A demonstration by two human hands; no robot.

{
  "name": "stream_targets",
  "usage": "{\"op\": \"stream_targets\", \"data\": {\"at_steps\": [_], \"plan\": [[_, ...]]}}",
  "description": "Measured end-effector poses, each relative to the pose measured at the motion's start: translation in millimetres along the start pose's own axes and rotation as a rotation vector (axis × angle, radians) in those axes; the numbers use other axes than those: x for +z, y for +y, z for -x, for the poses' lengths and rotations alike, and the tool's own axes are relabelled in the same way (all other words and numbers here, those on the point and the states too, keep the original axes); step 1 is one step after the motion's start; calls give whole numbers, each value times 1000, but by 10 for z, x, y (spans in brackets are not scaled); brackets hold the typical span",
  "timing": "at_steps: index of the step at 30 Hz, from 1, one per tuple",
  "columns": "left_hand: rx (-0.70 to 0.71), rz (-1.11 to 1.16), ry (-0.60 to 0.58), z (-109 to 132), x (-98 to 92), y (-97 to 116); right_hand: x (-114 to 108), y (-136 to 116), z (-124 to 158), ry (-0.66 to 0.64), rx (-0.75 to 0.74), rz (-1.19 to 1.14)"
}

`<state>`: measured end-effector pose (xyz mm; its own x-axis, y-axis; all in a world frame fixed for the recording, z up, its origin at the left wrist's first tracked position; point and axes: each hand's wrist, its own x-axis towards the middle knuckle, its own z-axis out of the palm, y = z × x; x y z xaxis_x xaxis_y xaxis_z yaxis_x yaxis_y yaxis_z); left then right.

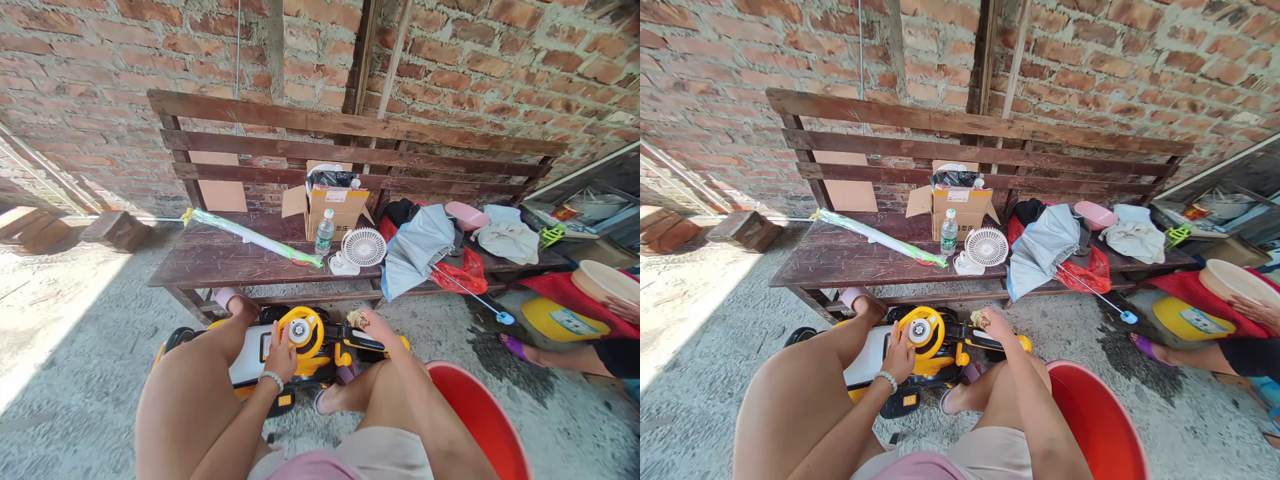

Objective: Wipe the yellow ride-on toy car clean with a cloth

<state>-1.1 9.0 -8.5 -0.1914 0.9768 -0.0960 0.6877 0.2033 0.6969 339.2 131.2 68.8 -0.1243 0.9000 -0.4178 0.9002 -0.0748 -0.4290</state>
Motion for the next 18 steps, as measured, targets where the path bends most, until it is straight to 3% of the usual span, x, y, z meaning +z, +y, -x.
{"op": "stream_targets", "data": {"at_steps": [5, 8, 11, 18], "plan": [[11, 18, -24, 13, -55, 23, -201, 410, 118, 31, 186, 125], [9, 42, -28, 15, -77, 53, -167, 435, 142, 102, 196, 191], [3, 64, -16, 15, -87, 68, -32, 253, 110, 143, 189, 121], [9, 14, -45, 23, -127, 105, 276, -332, -47, 170, 55, -347]]}}
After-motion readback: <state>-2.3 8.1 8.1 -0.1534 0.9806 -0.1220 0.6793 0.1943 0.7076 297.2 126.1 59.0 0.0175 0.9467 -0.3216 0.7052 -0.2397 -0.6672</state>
